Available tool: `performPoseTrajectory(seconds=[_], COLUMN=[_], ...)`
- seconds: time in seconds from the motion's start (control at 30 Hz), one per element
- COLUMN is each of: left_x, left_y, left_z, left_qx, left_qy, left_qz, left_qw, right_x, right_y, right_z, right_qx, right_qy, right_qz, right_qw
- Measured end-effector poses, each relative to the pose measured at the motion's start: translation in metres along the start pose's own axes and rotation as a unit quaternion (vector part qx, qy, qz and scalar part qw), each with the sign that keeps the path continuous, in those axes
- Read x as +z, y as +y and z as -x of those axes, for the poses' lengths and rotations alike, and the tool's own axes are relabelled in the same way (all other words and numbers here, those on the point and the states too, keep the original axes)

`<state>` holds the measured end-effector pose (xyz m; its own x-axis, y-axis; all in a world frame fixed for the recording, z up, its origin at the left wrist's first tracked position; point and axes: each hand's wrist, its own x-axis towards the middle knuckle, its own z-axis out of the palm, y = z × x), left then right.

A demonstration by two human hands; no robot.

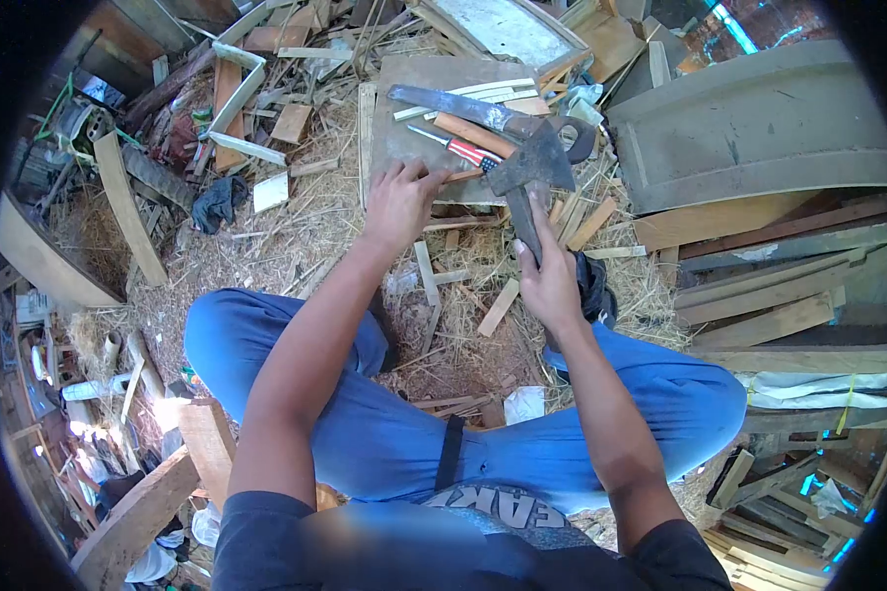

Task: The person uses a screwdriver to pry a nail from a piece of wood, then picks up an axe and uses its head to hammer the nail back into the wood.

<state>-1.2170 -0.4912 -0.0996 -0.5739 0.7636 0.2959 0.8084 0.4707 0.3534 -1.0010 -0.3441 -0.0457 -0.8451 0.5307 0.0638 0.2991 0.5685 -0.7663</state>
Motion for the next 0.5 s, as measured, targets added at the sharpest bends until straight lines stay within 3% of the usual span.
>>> performPoseTrajectory(seconds=[0.33,0.43,0.5], left_x=[0.003,0.003,0.004], left_y=[0.000,0.000,0.000], left_z=[-0.002,-0.005,-0.007], left_qx=[0.002,0.004,0.009], left_qy=[0.007,0.007,0.007], left_qz=[0.005,0.008,0.004], left_qw=[1.000,1.000,1.000], right_x=[0.007,0.004,0.006], right_y=[-0.011,-0.007,-0.006], right_z=[-0.001,-0.003,-0.003], right_qx=[-0.036,0.055,0.012], right_qy=[0.069,-0.037,0.005], right_qz=[0.027,0.151,0.131], right_qw=[0.997,0.986,0.991])
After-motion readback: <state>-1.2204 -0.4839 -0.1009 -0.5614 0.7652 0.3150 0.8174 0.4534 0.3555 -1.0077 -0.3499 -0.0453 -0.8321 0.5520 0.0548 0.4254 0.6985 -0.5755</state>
